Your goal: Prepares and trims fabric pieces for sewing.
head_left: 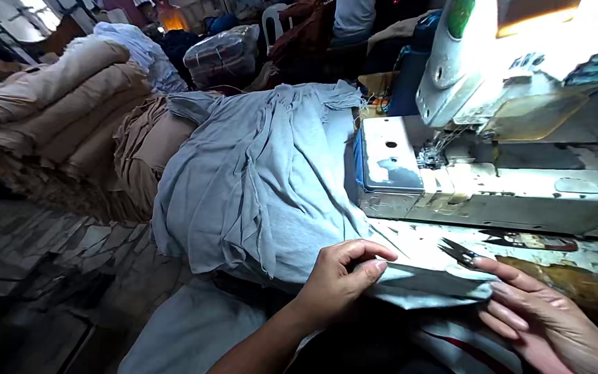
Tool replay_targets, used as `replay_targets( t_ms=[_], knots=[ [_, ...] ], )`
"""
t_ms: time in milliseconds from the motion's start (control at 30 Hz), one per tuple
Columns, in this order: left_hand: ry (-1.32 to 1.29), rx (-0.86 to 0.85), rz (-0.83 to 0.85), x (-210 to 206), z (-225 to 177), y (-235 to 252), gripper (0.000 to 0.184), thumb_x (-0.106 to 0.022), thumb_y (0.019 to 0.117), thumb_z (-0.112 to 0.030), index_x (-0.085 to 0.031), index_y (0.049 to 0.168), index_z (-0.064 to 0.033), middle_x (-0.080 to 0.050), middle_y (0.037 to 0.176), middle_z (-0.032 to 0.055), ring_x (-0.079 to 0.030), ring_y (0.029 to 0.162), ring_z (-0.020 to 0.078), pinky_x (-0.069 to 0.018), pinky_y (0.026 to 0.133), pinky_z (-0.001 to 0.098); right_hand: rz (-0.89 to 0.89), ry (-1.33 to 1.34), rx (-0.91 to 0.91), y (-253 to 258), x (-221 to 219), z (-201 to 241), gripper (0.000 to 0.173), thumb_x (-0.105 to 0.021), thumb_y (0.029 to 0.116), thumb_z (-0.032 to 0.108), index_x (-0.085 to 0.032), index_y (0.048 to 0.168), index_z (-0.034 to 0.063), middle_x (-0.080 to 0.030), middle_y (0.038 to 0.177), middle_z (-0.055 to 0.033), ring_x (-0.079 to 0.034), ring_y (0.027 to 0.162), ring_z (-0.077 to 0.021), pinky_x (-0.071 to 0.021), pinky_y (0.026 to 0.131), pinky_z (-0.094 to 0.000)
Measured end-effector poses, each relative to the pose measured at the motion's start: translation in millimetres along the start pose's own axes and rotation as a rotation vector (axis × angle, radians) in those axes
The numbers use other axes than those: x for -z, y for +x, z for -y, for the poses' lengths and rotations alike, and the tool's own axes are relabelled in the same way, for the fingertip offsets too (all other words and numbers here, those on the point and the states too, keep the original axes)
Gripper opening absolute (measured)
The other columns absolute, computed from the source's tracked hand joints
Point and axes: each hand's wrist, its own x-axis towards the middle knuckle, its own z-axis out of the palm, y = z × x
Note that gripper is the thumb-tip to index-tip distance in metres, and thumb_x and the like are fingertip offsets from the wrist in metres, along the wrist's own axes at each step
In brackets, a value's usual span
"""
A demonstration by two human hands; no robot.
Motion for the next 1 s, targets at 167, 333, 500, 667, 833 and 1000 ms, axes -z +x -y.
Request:
replay_targets(
  t_ms=[167, 333, 500, 667, 833, 1000],
  knots=[
    [-0.039, 0.057, -0.018, 8, -2, 1, 0.02, -0.054, 0.0993, 0.001, -0.069, 0.111, 0.0058, -0.069, 0.094, -0.0002, -0.06, 0.081, -0.0046, -0.0507, 0.075, 0.0146, 0.245, 0.151, -0.222, -2, -1, 14, 0.03, -0.045, 0.1089, 0.019, -0.07, 0.121, 0.0314, -0.073, 0.096, 0.0103, -0.051, 0.055, 0.0087, -0.0382, 0.045, -0.0086],
    [0.039, 0.037, -0.088, 26, -10, 8, 0.024, -0.05, 0.099, 0.001, -0.072, 0.107, 0.0015, -0.071, 0.094, -0.0031, -0.062, 0.082, -0.0044, -0.0521, 0.076, 0.0152, 0.176, -0.231, -0.239, 4, -11, 10, 0.019, -0.06, 0.1026, 0.023, -0.073, 0.116, 0.0264, -0.069, 0.081, 0.0115, -0.045, 0.045, 0.0073, -0.0384, 0.039, -0.0108],
    [0.162, -0.067, -0.046, 37, -10, 0, 0.015, -0.07, 0.0942, -0.011, -0.075, 0.108, -0.011, -0.065, 0.095, -0.0077, -0.06, 0.08, 0.0, -0.0511, 0.068, 0.0133, 0.058, -0.047, -0.229, 12, -29, 13, 0.019, -0.05, 0.1047, 0.011, -0.068, 0.103, 0.0169, -0.058, 0.064, 0.007, -0.045, 0.044, 0.0053, -0.0412, 0.042, -0.0099],
    [0.349, -0.095, -0.127, 35, -15, -10, 0.029, -0.078, 0.0846, -0.014, -0.076, 0.114, -0.0136, -0.06, 0.094, -0.009, -0.057, 0.083, -0.0007, -0.0477, 0.07, 0.0105, 0.154, -0.189, 0.096, 10, -37, 16, 0.017, -0.069, 0.0948, 0.01, -0.073, 0.11, 0.017, -0.069, 0.088, 0.0038, -0.054, 0.056, 0.0014, -0.0462, 0.049, -0.0135],
    [0.502, -0.361, -0.239, 25, -13, -14, 0.017, -0.072, 0.0896, -0.009, -0.078, 0.105, -0.0057, -0.055, 0.089, -0.0047, -0.052, 0.076, -0.0046, -0.0434, 0.066, 0.0066, -0.059, -0.807, 0.614, -2, -52, 6, 0.022, -0.074, 0.0871, 0.004, -0.08, 0.108, 0.0084, -0.059, 0.091, 0.0037, -0.054, 0.083, 0.0034, -0.0458, 0.072, -0.0078],
    [0.338, -0.197, -0.265, 19, -5, 18, 0.015, -0.058, 0.1024, -0.012, -0.071, 0.106, -0.0053, -0.067, 0.112, -0.0036, -0.063, 0.103, 0.0, -0.0524, 0.091, 0.0184, -0.067, -0.906, 0.698, 11, -48, 8, 0.017, -0.067, 0.097, 0.017, -0.078, 0.093, 0.0052, -0.061, 0.096, -0.002, -0.058, 0.09, -0.0003, -0.0488, 0.078, -0.0127]
  ],
)
